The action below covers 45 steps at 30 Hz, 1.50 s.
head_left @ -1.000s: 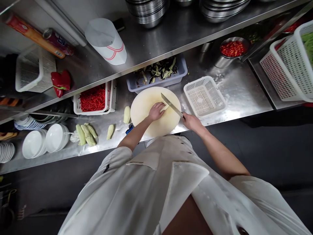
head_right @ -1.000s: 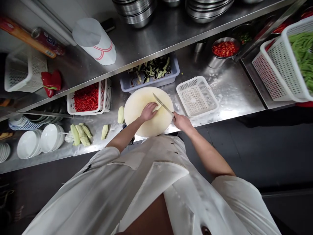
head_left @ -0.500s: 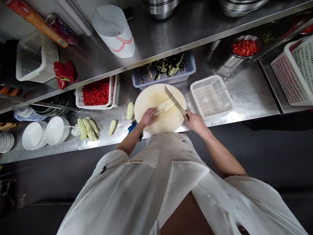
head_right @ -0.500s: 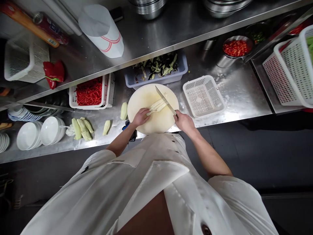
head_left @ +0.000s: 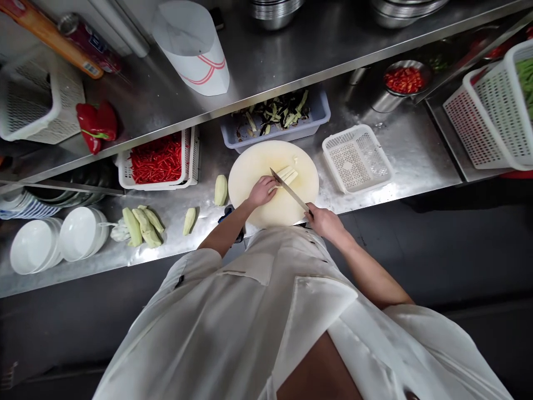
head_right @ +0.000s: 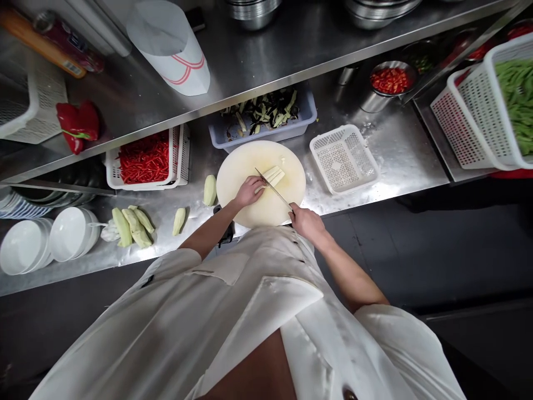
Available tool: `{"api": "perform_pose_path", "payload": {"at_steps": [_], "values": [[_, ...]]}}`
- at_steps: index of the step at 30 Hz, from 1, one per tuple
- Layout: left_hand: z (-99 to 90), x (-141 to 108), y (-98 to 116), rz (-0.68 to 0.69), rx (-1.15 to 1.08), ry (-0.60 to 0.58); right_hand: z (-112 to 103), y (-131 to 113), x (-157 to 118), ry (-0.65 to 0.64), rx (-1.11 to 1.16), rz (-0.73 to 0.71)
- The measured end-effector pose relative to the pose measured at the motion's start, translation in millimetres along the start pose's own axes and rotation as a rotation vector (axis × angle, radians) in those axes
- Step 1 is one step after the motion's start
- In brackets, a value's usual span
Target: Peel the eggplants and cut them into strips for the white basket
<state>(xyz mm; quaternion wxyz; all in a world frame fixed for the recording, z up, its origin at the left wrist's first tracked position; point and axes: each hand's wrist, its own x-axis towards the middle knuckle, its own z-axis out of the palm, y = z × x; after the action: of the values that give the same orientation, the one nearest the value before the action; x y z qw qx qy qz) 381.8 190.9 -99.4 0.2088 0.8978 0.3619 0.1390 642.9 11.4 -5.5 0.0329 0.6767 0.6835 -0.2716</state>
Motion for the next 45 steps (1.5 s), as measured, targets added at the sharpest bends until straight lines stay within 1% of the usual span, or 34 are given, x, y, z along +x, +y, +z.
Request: {"api": "perform_pose_path", "payload": {"at_steps": [5, 6, 8, 11, 13, 15, 18, 22, 24, 26, 28, 30, 31, 33, 35, 37, 39, 40, 42, 43, 44, 45], "values": [[-0.5, -1.6, -1.8, 0.017, -0.024, 0.01, -0.3, -13.5, 30.4, 0.002, 0.009, 0.02], [-1.4, -4.7, -2.4, 0.01, -0.022, 0.026, -0.1, -16.5, 34.2, 0.004, 0.008, 0.016], [-3.3, -16.5, -3.9, -0.048, -0.012, 0.067, 2.2, -22.1, 34.9, 0.004, 0.0, 0.007], [-4.0, -45.3, -5.7, -0.147, -0.009, 0.11, 11.9, -28.9, 21.4, -0.008, -0.015, -0.001], [-2.2, -64.8, -5.8, -0.176, -0.015, 0.118, 20.5, -32.5, 10.1, -0.027, -0.019, -0.027], [0.5, -78.3, -5.2, -0.194, -0.015, 0.131, 27.1, -34.7, 3.3, -0.041, -0.023, -0.056], [2.1, -86.3, -5.5, -0.2, -0.019, 0.142, 29.8, -33.5, 3.8, -0.026, -0.021, -0.055], [-5.0, -97.4, -10.6, -0.21, -0.038, 0.135, 26.9, -29.1, 3.9, 0.067, 0.003, -0.009], [-10.0, -110.3, -13.8, -0.24, -0.036, 0.165, 28.3, -28.8, -3.6, 0.089, 0.045, 0.004], [-13.0, -124.3, -15.4, -0.259, -0.032, 0.196, 33.4, -29.7, -13.9, 0.071, 0.106, -0.001], [-12.8, -132.7, -14.0, -0.263, -0.025, 0.21, 42.1, -30.2, -23.4, 0.058, 0.179, 0.001], [-9.1, -129.6, -8.2, -0.267, 0.001, 0.215, 53.3, -28.7, -30.2, 0.074, 0.278, 0.024], [-6.2, -122.9, -3.8, -0.275, 0.026, 0.214, 59.3, -26.7, -32.6, 0.091, 0.338, 0.04], [0.2, -100.8, 6.5, -0.299, 0.091, 0.183, 70.4, -20.5, -36.8, 0.136, 0.456, 0.084], [4.6, -72.3, 15.1, -0.348, 0.153, 0.101, 78.8, -12.1, -41.4, 0.196, 0.544, 0.141], [4.4, -46.3, 18.2, -0.404, 0.199, -0.006, 83.6, -2.8, -47.4, 0.238, 0.608, 0.204], [-1.3, -29.7, 14.4, -0.418, 0.219, -0.084, 85.9, 6.0, -54.7, 0.252, 0.677, 0.26], [-5.5, -25.9, 10.4, -0.4, 0.213, -0.104, 86.8, 10.0, -58.6, 0.252, 0.713, 0.283], [-14.7, -26.1, 0.5, -0.335, 0.137, -0.113, 89.3, 16.8, -65.9, 0.25, 0.772, 0.318], [-18.8, -28.8, -4.3, -0.318, 0.051, -0.113, 91.1, 19.4, -69.0, 0.248, 0.797, 0.33], [-22.3, -32.0, -8.2, -0.325, -0.074, -0.118, 93.3, 21.6, -71.6, 0.245, 0.823, 0.339], [-25.3, -34.9, -11.1, -0.361, -0.238, -0.134, 95.9, 23.2, -73.6, 0.242, 0.851, 0.344]]}}
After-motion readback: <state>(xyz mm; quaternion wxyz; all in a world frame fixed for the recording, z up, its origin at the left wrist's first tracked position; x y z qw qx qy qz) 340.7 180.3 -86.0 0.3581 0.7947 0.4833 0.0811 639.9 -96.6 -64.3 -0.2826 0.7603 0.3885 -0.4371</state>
